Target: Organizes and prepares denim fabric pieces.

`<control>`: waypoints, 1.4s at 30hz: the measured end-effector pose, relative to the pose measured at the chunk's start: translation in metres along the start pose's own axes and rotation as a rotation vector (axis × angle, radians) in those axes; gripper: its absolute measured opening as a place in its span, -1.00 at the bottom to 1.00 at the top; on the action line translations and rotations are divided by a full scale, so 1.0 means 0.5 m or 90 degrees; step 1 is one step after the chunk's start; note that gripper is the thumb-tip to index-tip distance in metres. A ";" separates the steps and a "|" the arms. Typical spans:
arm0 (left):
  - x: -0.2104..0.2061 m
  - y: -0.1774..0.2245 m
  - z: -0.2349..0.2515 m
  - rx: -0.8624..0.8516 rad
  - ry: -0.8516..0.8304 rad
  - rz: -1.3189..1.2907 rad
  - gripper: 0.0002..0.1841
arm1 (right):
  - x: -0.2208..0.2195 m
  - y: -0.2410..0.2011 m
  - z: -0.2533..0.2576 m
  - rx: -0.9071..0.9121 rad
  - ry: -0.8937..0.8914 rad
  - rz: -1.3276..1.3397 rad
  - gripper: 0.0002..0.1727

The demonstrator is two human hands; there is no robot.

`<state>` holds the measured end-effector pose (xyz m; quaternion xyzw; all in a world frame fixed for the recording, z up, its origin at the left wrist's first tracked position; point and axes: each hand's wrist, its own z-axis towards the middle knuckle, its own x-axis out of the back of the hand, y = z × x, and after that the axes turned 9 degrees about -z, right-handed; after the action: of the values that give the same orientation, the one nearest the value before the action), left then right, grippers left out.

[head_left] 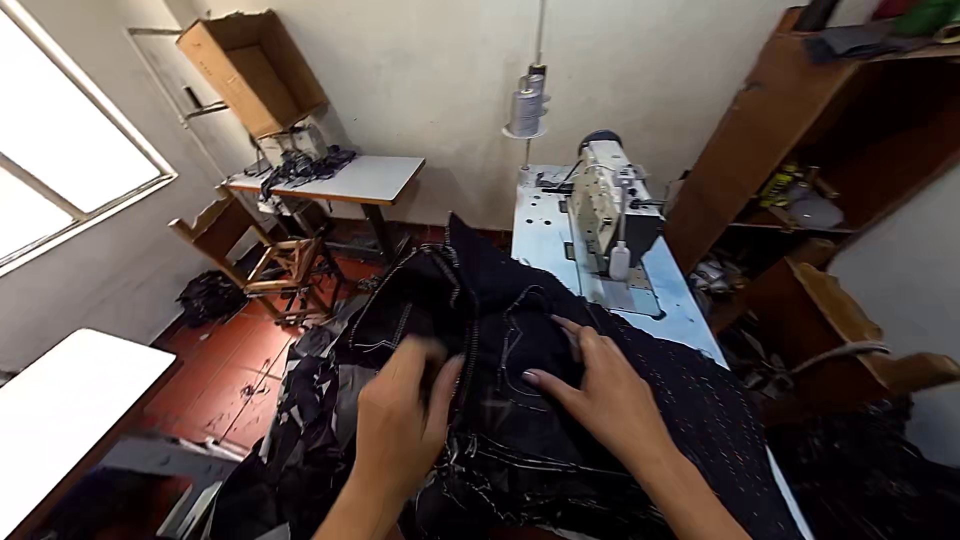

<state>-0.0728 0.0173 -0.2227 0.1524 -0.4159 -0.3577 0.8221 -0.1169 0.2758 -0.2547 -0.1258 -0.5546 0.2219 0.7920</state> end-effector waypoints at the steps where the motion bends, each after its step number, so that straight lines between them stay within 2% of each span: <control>1: -0.010 -0.033 -0.070 -0.008 0.069 0.010 -0.49 | -0.004 0.006 0.001 0.010 0.019 -0.009 0.07; 2: -0.024 -0.065 -0.144 0.039 0.066 0.027 -0.45 | -0.008 0.010 0.001 0.015 0.029 -0.017 0.10; 3: -0.041 -0.092 -0.215 0.138 -0.009 0.025 -0.43 | -0.011 0.013 0.000 0.013 0.032 -0.024 0.12; 5: -0.086 -0.139 -0.315 0.360 -0.224 -0.105 -0.34 | -0.016 0.016 -0.002 0.009 0.028 -0.034 0.15; 6: -0.116 -0.160 -0.350 0.388 -0.257 -0.195 -0.34 | -0.017 0.018 -0.003 0.010 0.024 -0.037 0.17; 8: -0.165 -0.184 -0.386 0.346 -0.203 -0.343 -0.55 | -0.016 0.019 -0.002 0.017 0.019 -0.037 0.18; 10: -0.170 -0.194 -0.392 0.315 -0.150 -0.399 -0.69 | -0.015 0.019 -0.002 0.027 0.011 -0.037 0.18; 13: -0.111 -0.181 -0.402 0.308 -0.016 -0.410 -0.72 | -0.008 0.019 0.001 0.047 0.011 -0.048 0.21; 15: -0.054 -0.150 -0.402 0.254 0.100 -0.378 -0.72 | 0.005 0.010 -0.004 0.067 0.057 -0.093 0.20; 17: 0.006 -0.108 -0.388 0.202 0.130 -0.321 -0.69 | 0.030 -0.016 -0.020 0.118 0.138 -0.156 0.06; 19: 0.048 -0.067 -0.368 0.165 0.133 -0.270 -0.66 | 0.062 -0.060 -0.049 0.180 0.163 -0.150 -0.17; 21: 0.073 -0.037 -0.353 0.141 0.130 -0.244 -0.65 | 0.076 -0.106 -0.090 0.240 0.134 -0.113 -0.45; 24: 0.094 -0.011 -0.343 0.128 0.119 -0.233 -0.67 | 0.062 -0.162 -0.149 0.287 0.066 -0.147 -0.72; 28: 0.108 0.020 -0.343 0.125 0.089 -0.217 -0.75 | 0.066 -0.234 -0.168 0.225 -0.126 -0.183 -0.68; 30: 0.110 0.034 -0.341 0.118 0.079 -0.213 -0.75 | 0.054 -0.262 -0.160 0.232 -0.150 -0.203 -0.67; 32: 0.110 0.046 -0.339 0.103 0.085 -0.220 -0.72 | 0.066 -0.282 -0.147 0.196 -0.247 -0.204 -0.54; 33: 0.113 0.053 -0.338 0.097 0.092 -0.226 -0.72 | 0.077 -0.278 -0.145 0.181 -0.236 -0.170 -0.45; 36: 0.132 0.079 -0.332 0.091 0.116 -0.261 -0.74 | 0.087 -0.210 -0.166 0.234 -0.045 0.062 -0.37; 37: 0.137 0.091 -0.332 0.091 0.117 -0.277 -0.74 | 0.090 -0.188 -0.184 0.256 -0.085 0.153 -0.35; 39: 0.147 0.118 -0.333 0.091 0.096 -0.296 -0.75 | 0.097 -0.174 -0.244 0.273 -0.271 0.278 -0.35; 40: 0.150 0.131 -0.332 0.093 0.077 -0.298 -0.75 | 0.101 -0.178 -0.281 0.266 -0.359 0.309 -0.38; 42: 0.149 0.147 -0.332 0.110 0.052 -0.308 -0.76 | 0.108 -0.195 -0.346 0.227 -0.452 0.318 -0.48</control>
<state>0.1226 0.0076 -0.2403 0.3314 -0.3632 -0.5006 0.7126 0.0808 0.2257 -0.2282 -0.0338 -0.6973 0.5271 0.4846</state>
